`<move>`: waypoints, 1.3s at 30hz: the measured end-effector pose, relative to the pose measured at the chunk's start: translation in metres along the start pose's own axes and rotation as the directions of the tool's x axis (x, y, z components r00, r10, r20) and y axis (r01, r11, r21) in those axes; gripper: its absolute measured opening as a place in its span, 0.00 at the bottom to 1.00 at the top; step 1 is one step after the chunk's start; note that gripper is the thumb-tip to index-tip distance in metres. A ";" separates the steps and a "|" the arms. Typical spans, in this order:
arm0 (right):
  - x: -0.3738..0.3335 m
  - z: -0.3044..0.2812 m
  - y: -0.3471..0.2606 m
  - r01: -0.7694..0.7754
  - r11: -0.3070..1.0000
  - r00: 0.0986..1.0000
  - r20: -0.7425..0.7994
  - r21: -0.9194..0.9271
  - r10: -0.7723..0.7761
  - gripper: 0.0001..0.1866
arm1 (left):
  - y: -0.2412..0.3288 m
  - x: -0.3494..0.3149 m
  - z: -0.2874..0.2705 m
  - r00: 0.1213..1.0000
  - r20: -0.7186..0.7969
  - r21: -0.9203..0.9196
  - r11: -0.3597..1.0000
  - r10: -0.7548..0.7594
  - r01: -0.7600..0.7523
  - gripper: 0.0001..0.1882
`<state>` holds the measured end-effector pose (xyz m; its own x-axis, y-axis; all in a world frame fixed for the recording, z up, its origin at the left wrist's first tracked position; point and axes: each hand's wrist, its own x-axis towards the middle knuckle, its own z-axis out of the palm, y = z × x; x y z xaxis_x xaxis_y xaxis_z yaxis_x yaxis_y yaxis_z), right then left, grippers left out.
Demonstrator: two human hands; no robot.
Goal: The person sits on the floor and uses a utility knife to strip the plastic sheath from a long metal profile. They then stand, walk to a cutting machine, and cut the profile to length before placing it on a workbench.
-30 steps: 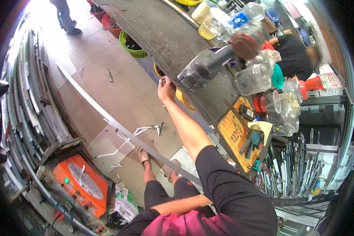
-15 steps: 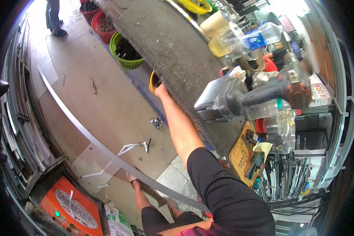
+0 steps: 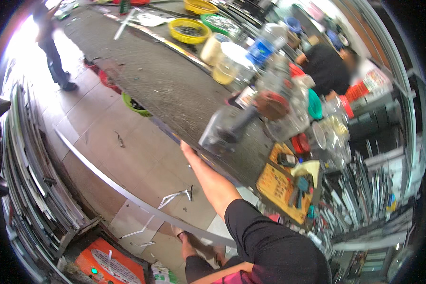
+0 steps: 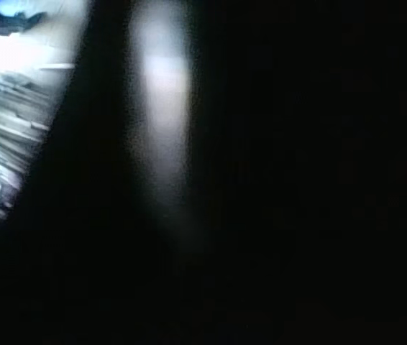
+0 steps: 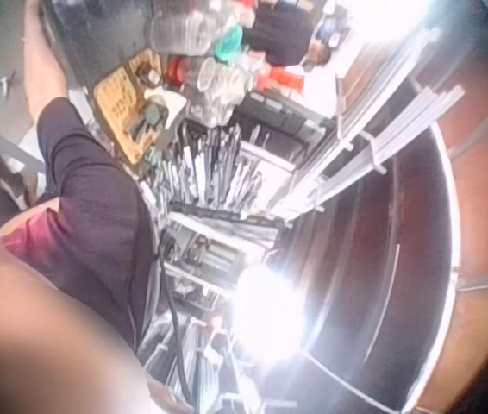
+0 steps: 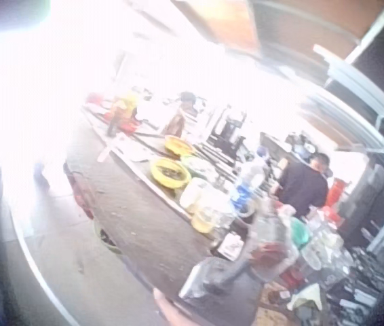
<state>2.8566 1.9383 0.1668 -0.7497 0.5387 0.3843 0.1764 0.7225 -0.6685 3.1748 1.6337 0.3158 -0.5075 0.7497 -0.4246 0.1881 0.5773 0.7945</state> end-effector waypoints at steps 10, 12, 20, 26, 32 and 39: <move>-0.206 -0.353 -0.325 -0.507 0.803 0.491 0.871 0.312 -0.028 0.18 | 0.219 -0.019 0.134 0.724 0.275 -0.138 0.771 0.632 -0.621 0.27; -0.198 -0.435 -0.343 -0.234 0.819 0.707 0.670 0.524 -0.227 0.17 | 0.252 -0.025 0.148 0.644 0.301 -0.166 0.704 0.703 -0.691 0.27; -0.111 -0.680 -0.151 -0.113 0.962 0.992 -0.076 -0.250 0.096 0.17 | 0.320 -0.045 0.118 0.648 0.365 0.080 0.671 0.668 -0.737 0.20; -0.135 -0.765 -0.011 -0.472 0.866 0.850 -0.345 -0.165 0.397 0.19 | 0.344 -0.044 0.106 0.660 0.394 0.173 0.653 0.640 -0.737 0.22; -0.155 -0.772 0.024 -0.346 0.886 0.933 -0.213 -0.310 0.290 0.18 | 0.370 -0.041 0.094 0.707 0.308 0.207 0.680 0.637 -0.703 0.24; -0.150 -0.792 0.025 -0.185 0.977 0.983 -0.025 -0.111 0.183 0.22 | 0.397 -0.056 0.069 0.750 0.178 0.243 0.711 0.637 -0.660 0.22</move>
<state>3.4788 2.2192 0.5964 -0.6883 0.6726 0.2716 0.3813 0.6540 -0.6533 3.3361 1.8429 0.6254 -0.1115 0.9877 0.1100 0.6731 -0.0064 0.7396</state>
